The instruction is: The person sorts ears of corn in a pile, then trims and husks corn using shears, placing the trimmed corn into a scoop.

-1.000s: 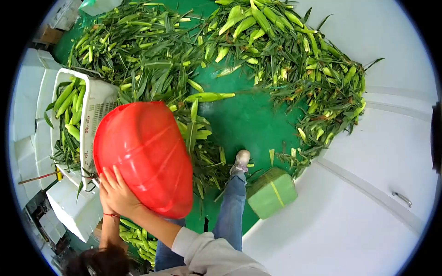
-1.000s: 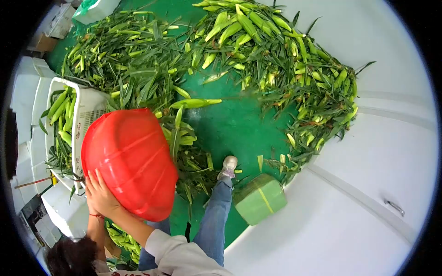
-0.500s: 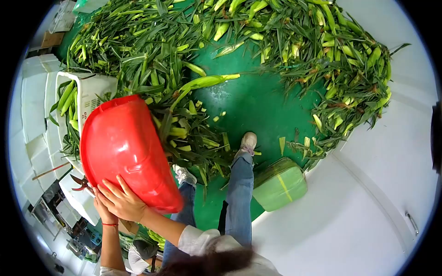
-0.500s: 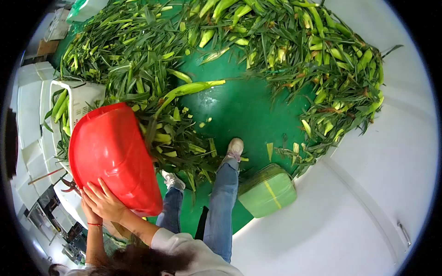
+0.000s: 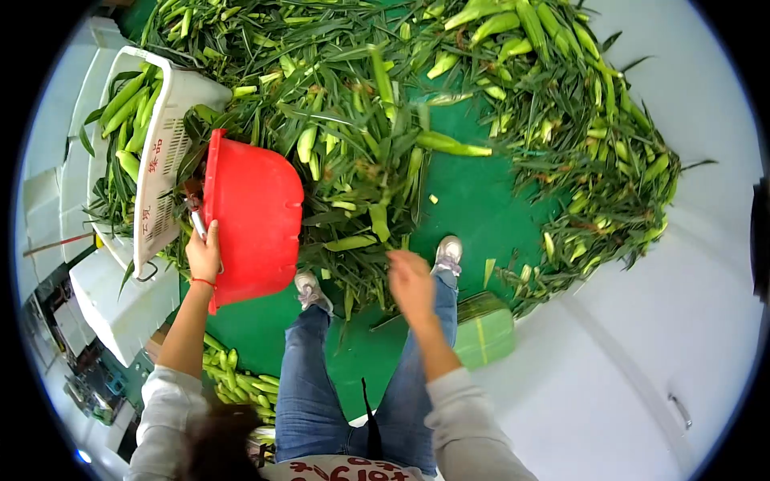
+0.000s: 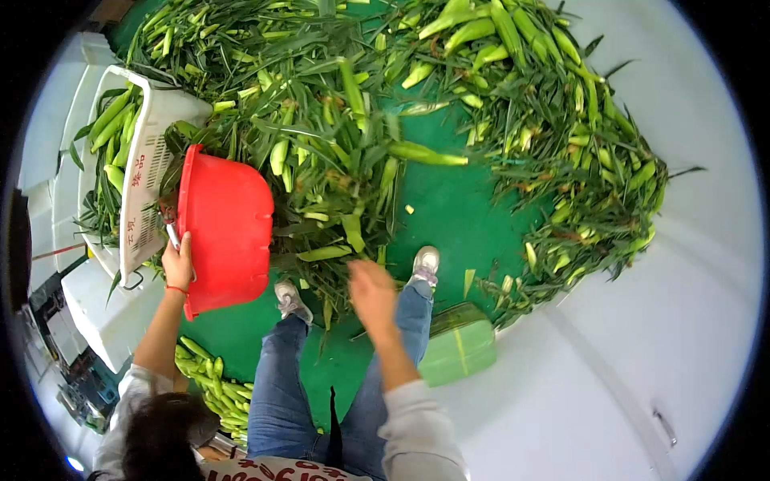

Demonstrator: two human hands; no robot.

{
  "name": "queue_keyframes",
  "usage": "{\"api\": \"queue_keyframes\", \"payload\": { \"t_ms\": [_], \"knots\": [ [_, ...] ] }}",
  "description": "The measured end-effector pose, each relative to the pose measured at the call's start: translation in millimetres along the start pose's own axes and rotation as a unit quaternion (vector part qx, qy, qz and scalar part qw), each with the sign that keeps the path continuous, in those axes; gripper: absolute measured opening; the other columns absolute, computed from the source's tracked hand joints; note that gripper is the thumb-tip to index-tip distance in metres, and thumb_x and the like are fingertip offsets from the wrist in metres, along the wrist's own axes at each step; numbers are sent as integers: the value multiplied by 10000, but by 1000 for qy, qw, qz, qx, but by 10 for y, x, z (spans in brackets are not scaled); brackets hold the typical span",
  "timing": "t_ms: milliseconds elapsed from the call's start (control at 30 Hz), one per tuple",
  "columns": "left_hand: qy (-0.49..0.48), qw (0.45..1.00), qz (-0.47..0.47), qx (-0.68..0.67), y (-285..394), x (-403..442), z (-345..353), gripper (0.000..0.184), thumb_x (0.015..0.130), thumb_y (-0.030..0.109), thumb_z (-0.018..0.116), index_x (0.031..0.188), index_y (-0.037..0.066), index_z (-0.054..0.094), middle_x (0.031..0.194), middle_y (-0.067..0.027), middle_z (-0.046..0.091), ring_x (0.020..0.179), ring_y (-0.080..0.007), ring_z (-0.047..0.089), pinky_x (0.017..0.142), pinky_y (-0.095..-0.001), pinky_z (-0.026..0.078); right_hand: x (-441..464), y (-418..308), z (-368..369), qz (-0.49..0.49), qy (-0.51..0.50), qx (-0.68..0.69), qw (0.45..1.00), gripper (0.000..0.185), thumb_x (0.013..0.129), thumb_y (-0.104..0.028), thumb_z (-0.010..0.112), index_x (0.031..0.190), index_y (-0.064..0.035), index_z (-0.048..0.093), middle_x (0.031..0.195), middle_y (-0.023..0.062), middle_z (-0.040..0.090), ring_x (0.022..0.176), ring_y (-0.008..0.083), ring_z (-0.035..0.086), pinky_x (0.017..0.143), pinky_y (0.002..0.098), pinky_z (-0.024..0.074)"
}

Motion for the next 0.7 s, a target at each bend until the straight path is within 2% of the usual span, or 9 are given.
{"api": "queue_keyframes", "payload": {
  "t_ms": [67,167,300,333,367,400,533,633,700],
  "knots": [
    [-47,981,-160,-103,96,-76,-225,373,900,350,579,783,2,516,545,-48,469,395,-142,416,408,-319,344,22,657,-633,101,22,-40,994,258,791,-69,560,1039,-75,632,1043,133,630,983,310,584,849,399,475],
    [-1,993,-94,-78,380,-334,-697,308,926,272,552,855,-27,551,593,24,440,558,-60,383,479,-251,333,239,1541,-1166,177,-6,-144,974,241,811,-121,556,1033,-71,635,1026,147,631,961,339,582,837,420,473],
    [30,997,-53,-49,1105,-546,-300,276,925,224,544,860,-44,560,688,-105,607,632,-144,525,592,-333,439,773,2739,-1112,164,-173,-222,945,319,808,-213,583,1093,-69,608,1062,166,606,995,360,556,862,439,459],
    [-27,995,-92,14,889,-539,53,240,901,198,575,848,-36,559,705,-173,616,604,-256,580,578,-364,448,872,2934,-1087,139,-244,-242,929,341,818,-228,577,1121,-71,592,1095,160,595,1015,355,550,861,440,462],
    [-25,993,-14,118,1090,-446,404,223,867,198,619,866,-17,557,702,-212,593,621,-378,583,551,-393,449,1018,3121,-1128,146,-264,-265,916,348,815,-220,582,1129,-68,589,1106,162,591,1030,349,545,875,433,459],
    [-12,997,24,67,1297,-340,744,248,843,219,645,935,10,549,688,-212,591,627,-425,568,522,-425,440,1224,3270,-1131,151,-281,-287,903,356,813,-213,587,1137,-66,586,1116,164,586,1044,343,541,889,425,456],
    [-31,996,-4,84,1562,-329,1620,279,859,227,620,1012,10,533,634,-173,562,549,-354,565,491,-401,417,1374,3818,-1405,193,-294,-290,890,383,823,-220,591,1171,-63,567,1172,158,560,1095,331,517,919,423,447],
    [39,996,51,67,1453,-481,1668,274,876,246,606,995,13,526,604,-159,549,492,-354,529,460,-412,389,1135,4152,-1678,235,-348,-321,849,402,841,-248,587,1201,-73,554,1211,160,540,1125,334,498,944,427,437],
    [-6,995,6,101,1339,-498,1661,255,867,227,610,994,23,528,653,-161,583,565,-370,562,500,-421,424,941,4236,-1803,238,-360,-326,841,415,846,-265,584,1210,-69,550,1228,161,531,1148,336,486,958,430,429]
  ]
}}
Point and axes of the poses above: each hand's wrist, its own x-axis towards the middle knuckle, its own z-axis out of the palm, y = z × x, the point moved 6 cm from there along x, towards the middle knuckle
